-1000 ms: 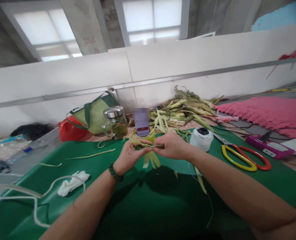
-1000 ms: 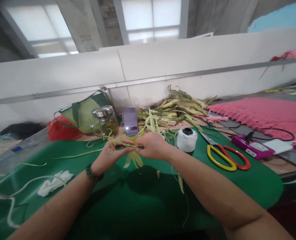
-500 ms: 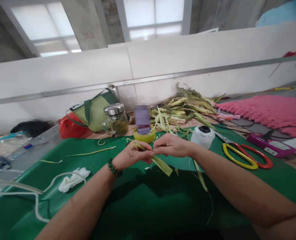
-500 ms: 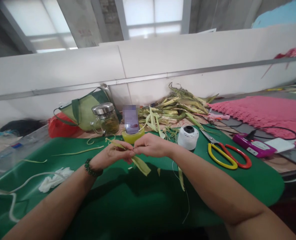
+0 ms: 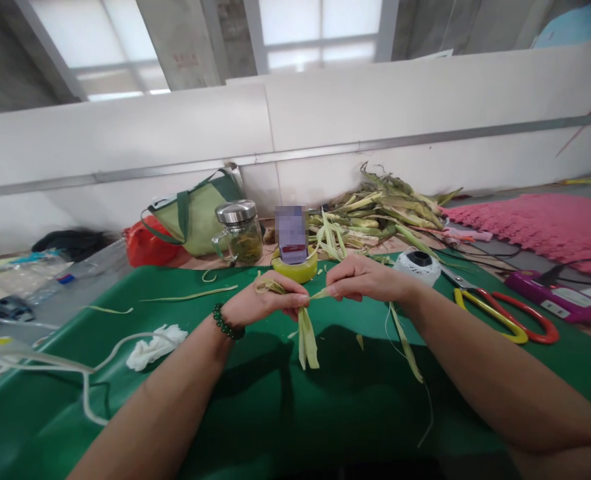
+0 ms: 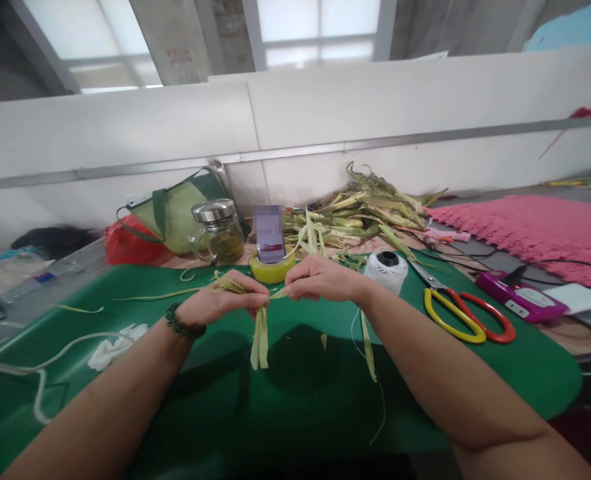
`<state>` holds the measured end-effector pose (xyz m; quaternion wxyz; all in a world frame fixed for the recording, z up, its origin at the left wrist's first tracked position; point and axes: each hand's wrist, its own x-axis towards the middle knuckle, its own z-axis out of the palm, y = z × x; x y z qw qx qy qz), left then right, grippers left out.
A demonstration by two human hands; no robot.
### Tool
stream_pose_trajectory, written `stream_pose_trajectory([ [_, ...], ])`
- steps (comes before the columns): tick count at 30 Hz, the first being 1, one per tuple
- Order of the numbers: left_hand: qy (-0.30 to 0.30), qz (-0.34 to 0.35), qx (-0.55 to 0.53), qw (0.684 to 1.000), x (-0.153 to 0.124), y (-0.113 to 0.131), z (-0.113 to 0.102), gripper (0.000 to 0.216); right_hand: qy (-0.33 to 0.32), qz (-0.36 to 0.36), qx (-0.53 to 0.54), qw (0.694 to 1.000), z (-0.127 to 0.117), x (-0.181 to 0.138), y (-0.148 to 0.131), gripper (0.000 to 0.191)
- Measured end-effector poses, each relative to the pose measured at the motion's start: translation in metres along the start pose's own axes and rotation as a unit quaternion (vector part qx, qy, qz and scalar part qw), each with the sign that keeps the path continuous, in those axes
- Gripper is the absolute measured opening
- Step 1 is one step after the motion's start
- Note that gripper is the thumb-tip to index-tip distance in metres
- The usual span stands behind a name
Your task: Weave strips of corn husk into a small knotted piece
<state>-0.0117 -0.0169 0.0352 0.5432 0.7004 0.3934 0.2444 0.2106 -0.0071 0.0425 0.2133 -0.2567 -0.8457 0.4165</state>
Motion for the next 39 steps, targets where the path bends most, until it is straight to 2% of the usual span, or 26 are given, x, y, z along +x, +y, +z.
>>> stream_pose_trajectory([
  [5,-0.046,0.001,0.024,0.999,0.000,-0.002,0.003,0.017,0.011,0.024,0.002,1.000,0.009,0.003,0.000,0.029],
  [8,-0.073,0.010,0.055,0.996,0.001,-0.005,0.007,0.021,0.022,0.013,-0.014,1.000,0.012,0.006,0.002,0.031],
  [15,-0.057,-0.028,0.056,0.996,0.001,-0.002,-0.003,0.029,0.018,0.009,0.023,1.000,-0.003,0.001,0.008,0.033],
  [17,-0.056,-0.014,0.044,0.997,0.002,-0.004,-0.008,0.028,0.036,0.010,0.064,0.997,-0.003,0.002,0.011,0.033],
  [20,-0.035,0.034,0.009,0.999,0.004,-0.011,-0.013,0.027,0.117,0.001,0.203,0.972,0.005,0.008,0.017,0.035],
  [21,-0.026,0.047,-0.010,0.998,0.005,-0.013,-0.014,0.028,0.123,0.004,0.253,0.960,0.008,0.011,0.019,0.038],
  [23,-0.016,0.076,-0.049,0.996,0.006,-0.017,-0.015,0.029,0.072,0.037,0.290,0.954,0.016,0.016,0.022,0.041],
  [26,-0.018,0.095,-0.047,0.994,0.007,-0.018,-0.012,0.029,0.009,0.054,0.230,0.972,0.025,0.020,0.024,0.038],
  [29,0.020,0.093,-0.058,0.994,0.008,-0.017,-0.005,0.031,0.033,0.028,0.092,0.995,0.028,0.019,0.024,0.043],
  [32,0.067,0.076,-0.075,0.992,0.010,-0.017,0.001,0.031,0.041,0.011,0.006,0.999,0.021,0.016,0.021,0.046],
  [39,0.029,-0.005,-0.072,0.997,0.007,-0.011,0.002,0.032,-0.042,0.046,0.014,0.998,-0.001,0.006,0.015,0.038],
])
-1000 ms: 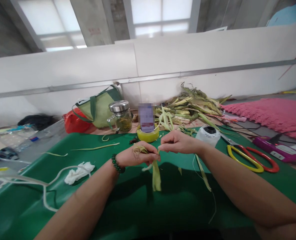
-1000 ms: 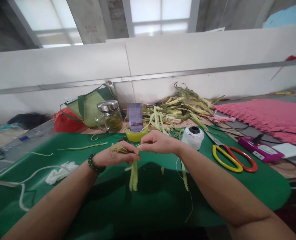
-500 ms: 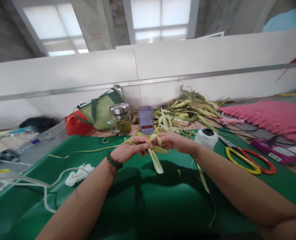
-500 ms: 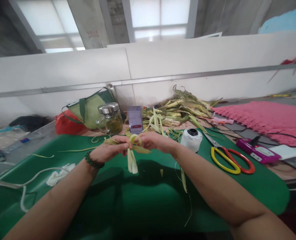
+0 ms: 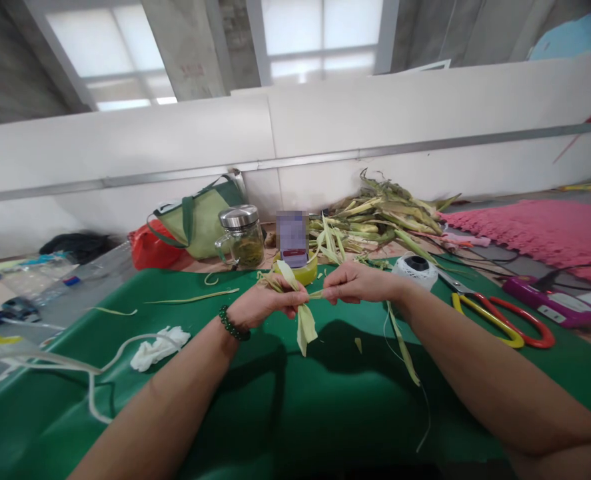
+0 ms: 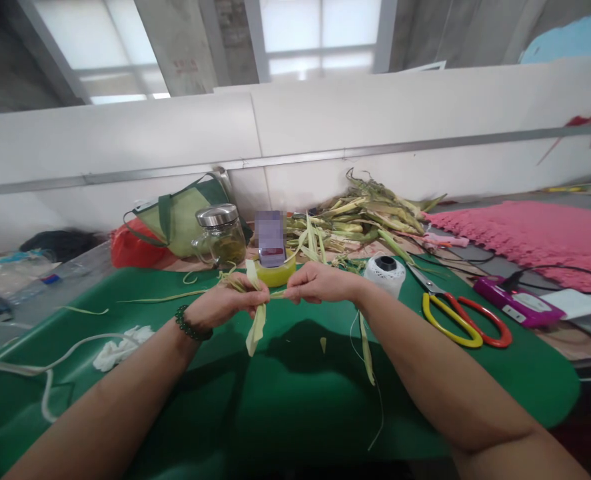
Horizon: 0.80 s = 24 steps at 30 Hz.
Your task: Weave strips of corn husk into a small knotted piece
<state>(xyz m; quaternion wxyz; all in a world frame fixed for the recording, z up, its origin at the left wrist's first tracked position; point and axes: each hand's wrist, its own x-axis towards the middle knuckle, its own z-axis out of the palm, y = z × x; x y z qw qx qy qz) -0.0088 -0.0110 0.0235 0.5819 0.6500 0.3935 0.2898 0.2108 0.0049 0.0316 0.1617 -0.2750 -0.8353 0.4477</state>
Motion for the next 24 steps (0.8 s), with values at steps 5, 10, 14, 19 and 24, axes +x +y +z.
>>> stream_pose_trajectory([
  [5,-0.008,0.002,0.000,1.000,-0.002,0.003,-0.002,0.033,-0.026,0.014,-0.005,1.000,-0.007,-0.005,-0.001,0.037],
  [10,0.004,0.028,0.020,0.999,-0.002,0.002,-0.002,0.031,-0.037,0.047,-0.007,0.998,-0.007,-0.003,0.004,0.038],
  [14,0.018,0.065,0.052,0.996,-0.001,0.000,0.003,0.030,0.027,-0.011,-0.042,0.999,0.006,0.009,0.013,0.040],
  [19,0.031,0.095,0.093,0.991,-0.001,0.001,0.010,0.028,0.000,-0.052,-0.053,0.997,0.012,0.014,0.015,0.043],
  [24,-0.010,0.081,0.099,0.992,-0.003,0.001,0.008,0.028,-0.057,-0.057,-0.079,0.994,0.000,0.006,0.008,0.041],
])
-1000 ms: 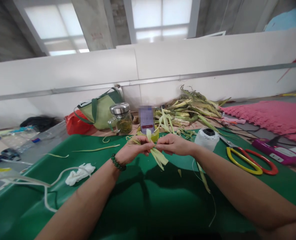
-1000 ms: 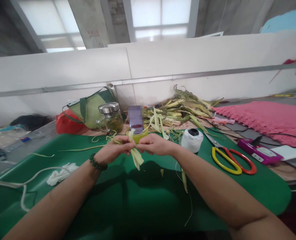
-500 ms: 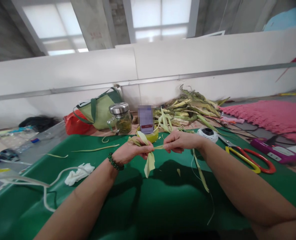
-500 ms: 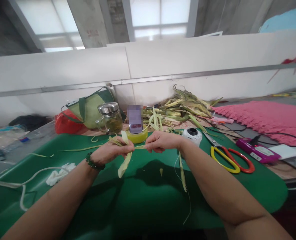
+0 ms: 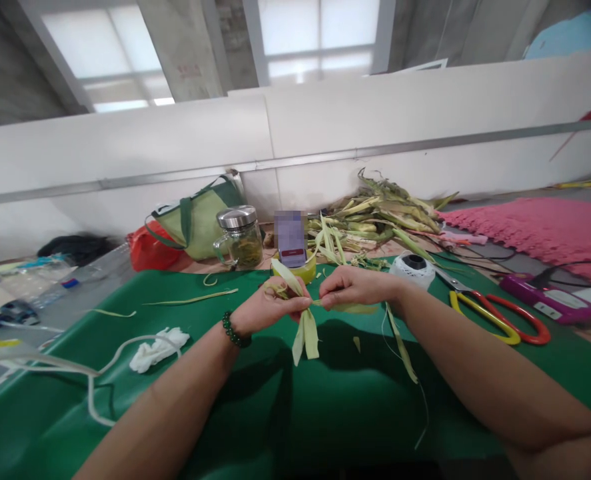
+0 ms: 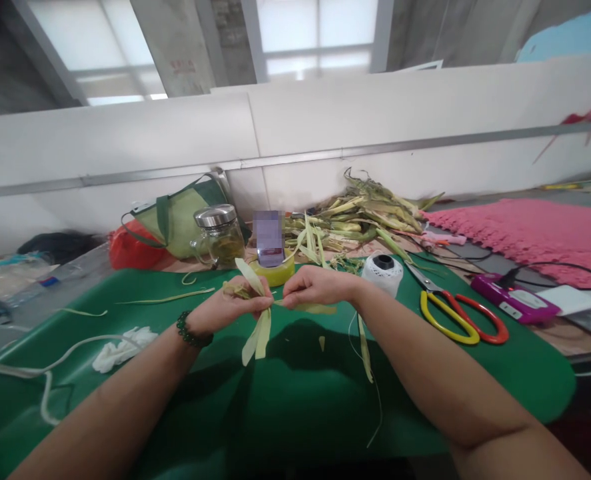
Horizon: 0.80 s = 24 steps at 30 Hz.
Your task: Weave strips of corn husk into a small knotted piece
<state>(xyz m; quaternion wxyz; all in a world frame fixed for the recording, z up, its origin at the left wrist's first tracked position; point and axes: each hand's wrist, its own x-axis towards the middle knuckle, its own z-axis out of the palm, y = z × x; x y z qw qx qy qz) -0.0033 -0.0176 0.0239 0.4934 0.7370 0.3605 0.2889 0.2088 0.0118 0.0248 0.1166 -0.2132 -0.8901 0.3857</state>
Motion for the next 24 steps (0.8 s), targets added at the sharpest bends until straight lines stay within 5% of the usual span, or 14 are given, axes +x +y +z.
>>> stream_pose_trajectory([
  [3,0.037,-0.009,-0.001,0.999,0.002,-0.005,-0.003,0.029,0.114,-0.003,-0.058,0.992,0.002,0.001,-0.001,0.038],
  [6,0.101,0.004,-0.001,0.995,0.005,-0.009,-0.002,0.028,0.315,-0.001,-0.143,0.938,0.011,0.006,-0.006,0.035],
  [7,0.108,0.012,0.001,0.994,0.006,-0.009,-0.001,0.028,0.321,0.013,-0.151,0.935,0.015,0.007,-0.008,0.038],
  [11,0.100,0.026,0.020,0.994,0.006,-0.006,0.004,0.024,0.151,0.062,-0.137,0.977,0.025,0.011,-0.010,0.042],
  [24,-0.041,-0.021,0.114,0.992,-0.004,-0.003,-0.007,0.023,-0.027,0.014,-0.086,0.996,0.003,-0.003,-0.012,0.045],
])
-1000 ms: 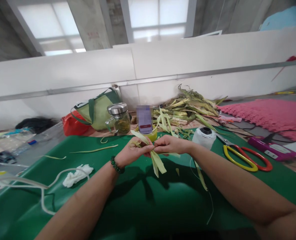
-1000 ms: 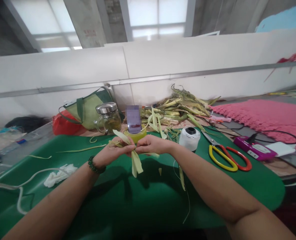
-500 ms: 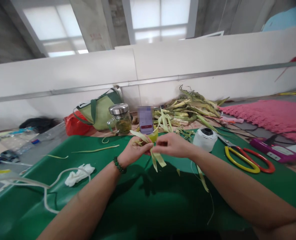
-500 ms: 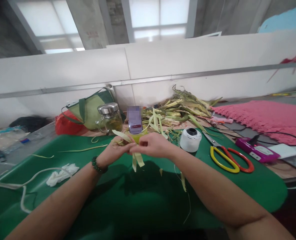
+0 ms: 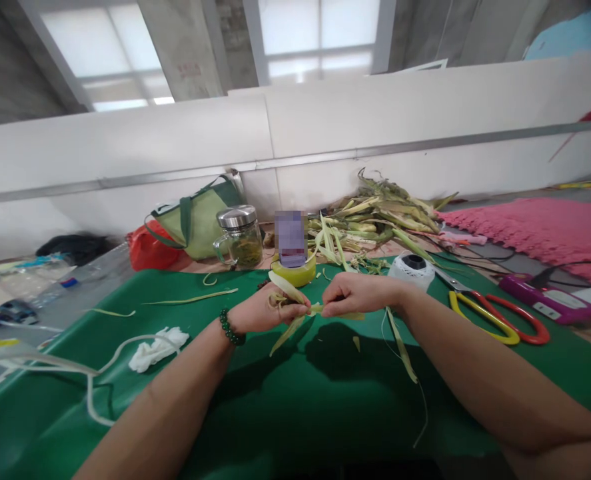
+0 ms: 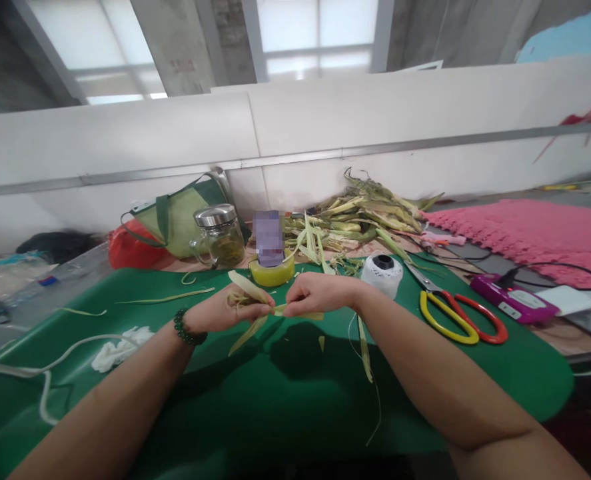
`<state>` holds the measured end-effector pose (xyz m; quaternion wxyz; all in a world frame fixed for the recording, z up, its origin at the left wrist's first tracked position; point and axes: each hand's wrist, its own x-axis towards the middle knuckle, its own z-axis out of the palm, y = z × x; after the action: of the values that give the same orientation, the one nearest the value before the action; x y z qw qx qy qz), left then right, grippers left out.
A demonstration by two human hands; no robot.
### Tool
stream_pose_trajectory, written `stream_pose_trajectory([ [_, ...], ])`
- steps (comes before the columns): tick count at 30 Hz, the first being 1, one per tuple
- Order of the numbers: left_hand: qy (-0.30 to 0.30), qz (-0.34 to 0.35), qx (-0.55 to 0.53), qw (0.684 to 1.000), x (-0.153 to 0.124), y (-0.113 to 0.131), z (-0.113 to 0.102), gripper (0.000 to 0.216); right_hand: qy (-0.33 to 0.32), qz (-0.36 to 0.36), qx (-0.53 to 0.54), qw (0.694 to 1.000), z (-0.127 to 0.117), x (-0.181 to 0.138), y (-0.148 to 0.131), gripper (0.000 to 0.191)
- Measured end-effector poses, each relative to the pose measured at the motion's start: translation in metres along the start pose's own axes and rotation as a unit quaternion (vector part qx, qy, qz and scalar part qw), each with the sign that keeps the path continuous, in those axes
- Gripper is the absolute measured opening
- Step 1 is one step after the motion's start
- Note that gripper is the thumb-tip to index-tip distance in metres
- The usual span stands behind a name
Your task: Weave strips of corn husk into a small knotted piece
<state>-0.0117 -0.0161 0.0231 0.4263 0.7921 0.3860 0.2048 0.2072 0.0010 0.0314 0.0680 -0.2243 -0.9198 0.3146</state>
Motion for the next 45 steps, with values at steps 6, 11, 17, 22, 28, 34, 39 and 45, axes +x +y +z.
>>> stream_pose_trajectory([
  [6,-0.027,-0.051,-0.074,0.996,0.005,-0.003,0.002,0.022,0.030,0.055,0.144,0.988,0.004,0.003,0.006,0.042],
  [11,-0.050,-0.019,-0.061,0.997,0.007,-0.001,0.007,0.023,0.054,0.045,0.135,0.988,0.000,0.000,0.005,0.036],
  [17,-0.026,-0.031,-0.087,0.995,0.003,0.002,0.001,0.020,0.036,0.032,0.081,0.996,-0.010,-0.009,0.009,0.036],
  [22,0.141,-0.055,-0.156,0.976,0.011,-0.008,-0.001,0.021,0.242,0.057,0.047,0.968,-0.012,-0.003,0.022,0.034],
  [28,0.232,-0.051,-0.198,0.951,0.019,-0.010,0.009,0.024,0.274,0.097,0.023,0.957,0.011,0.013,0.011,0.044],
  [34,0.215,-0.057,-0.206,0.953,0.017,-0.004,0.012,0.029,0.203,0.073,0.080,0.973,0.031,0.027,0.009,0.038],
  [39,0.181,-0.062,-0.193,0.963,0.014,-0.005,0.006,0.030,0.184,0.080,0.101,0.974,0.018,0.017,0.013,0.036],
  [45,0.116,-0.089,-0.154,0.977,0.013,-0.005,0.005,0.027,0.116,0.036,0.023,0.992,0.008,0.008,0.010,0.037],
])
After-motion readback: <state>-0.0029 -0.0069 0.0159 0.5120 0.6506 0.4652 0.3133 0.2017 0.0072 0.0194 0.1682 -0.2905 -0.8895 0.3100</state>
